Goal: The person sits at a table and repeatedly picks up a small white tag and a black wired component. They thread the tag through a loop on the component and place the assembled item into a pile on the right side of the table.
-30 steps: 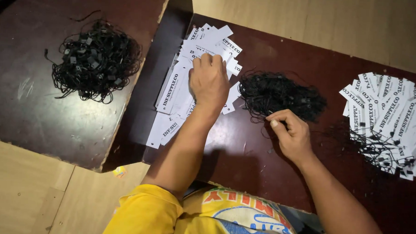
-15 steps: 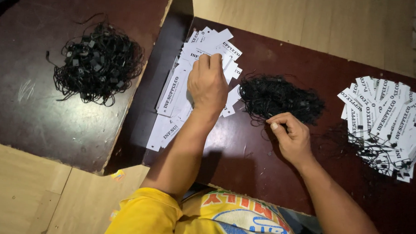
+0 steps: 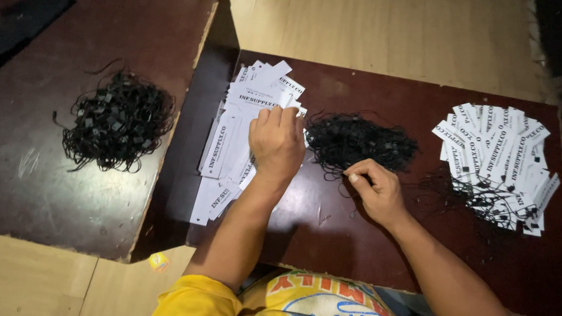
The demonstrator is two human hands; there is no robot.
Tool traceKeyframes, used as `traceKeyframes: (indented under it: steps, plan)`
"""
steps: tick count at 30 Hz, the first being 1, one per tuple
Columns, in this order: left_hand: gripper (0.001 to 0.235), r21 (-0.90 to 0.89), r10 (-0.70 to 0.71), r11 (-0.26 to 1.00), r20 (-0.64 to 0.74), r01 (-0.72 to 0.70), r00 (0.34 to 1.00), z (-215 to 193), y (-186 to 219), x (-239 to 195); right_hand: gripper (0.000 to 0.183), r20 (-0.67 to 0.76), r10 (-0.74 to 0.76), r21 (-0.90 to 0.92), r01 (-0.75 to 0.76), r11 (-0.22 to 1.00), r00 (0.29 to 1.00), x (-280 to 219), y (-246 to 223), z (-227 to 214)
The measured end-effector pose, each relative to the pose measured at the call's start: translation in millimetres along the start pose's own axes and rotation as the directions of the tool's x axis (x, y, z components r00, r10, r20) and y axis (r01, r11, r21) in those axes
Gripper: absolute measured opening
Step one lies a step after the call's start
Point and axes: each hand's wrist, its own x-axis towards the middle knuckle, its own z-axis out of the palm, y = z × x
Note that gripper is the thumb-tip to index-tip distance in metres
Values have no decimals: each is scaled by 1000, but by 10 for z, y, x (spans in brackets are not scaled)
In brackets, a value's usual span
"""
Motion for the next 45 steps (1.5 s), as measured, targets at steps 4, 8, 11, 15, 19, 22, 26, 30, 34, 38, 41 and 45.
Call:
traceKeyframes:
  steps: [4, 8, 11, 15, 19, 22, 26, 30, 34, 38, 41, 45]
  plan:
    - [10, -20, -1, 1000, 36, 2, 999, 100, -42, -97, 12, -11, 14, 7, -13, 1000, 1000, 11, -44, -2]
    - [9, -5, 8, 1000, 80, -8, 997, 165, -20, -154, 12, -7, 21, 18, -21, 1000, 1000, 23, -46, -15]
    - [12, 6, 1, 1000, 144, -1, 990, 190, -9, -213, 13, 0, 28, 24, -28, 999, 1000, 20, -40, -15]
    - [24, 32, -49, 999, 216, 43, 975, 258, -40, -302, 10, -3, 13, 17, -13, 1000, 1000, 5, -37, -14]
    - [21, 64, -49, 997, 225, 35, 973, 191, -10, -247, 11, -12, 12, 14, -12, 1000, 1000, 15, -51, -12]
    - [22, 83, -55, 996, 252, 35, 966, 175, 12, -239, 10, -13, 16, 20, -15, 1000, 1000, 17, -39, -13]
    - [10, 102, -132, 989, 310, 105, 942, 233, -82, -279, 13, -2, 26, 33, -26, 999, 1000, 11, -48, -20]
    - [5, 37, -276, 958, 382, 284, 882, 109, -139, -131, 13, -17, 29, 40, -28, 999, 999, 24, -83, -18]
    - [14, 107, -335, 931, 631, 349, 699, 121, -199, -168, 12, -9, 27, 38, -26, 999, 1000, 22, -47, -18]
    - [32, 95, -248, 957, 763, 275, 597, -1, -147, -49, 13, -11, 11, 56, -11, 998, 1000, 31, -54, -17]
    - [42, 99, -215, 969, 785, 225, 581, 42, -151, -82, 13, -9, 0, 52, 1, 999, 1000, 40, -79, -24]
    - [38, 83, -186, 977, 789, 198, 585, 54, -146, -129, 14, -7, -12, 64, 12, 998, 1000, 28, -58, -21]
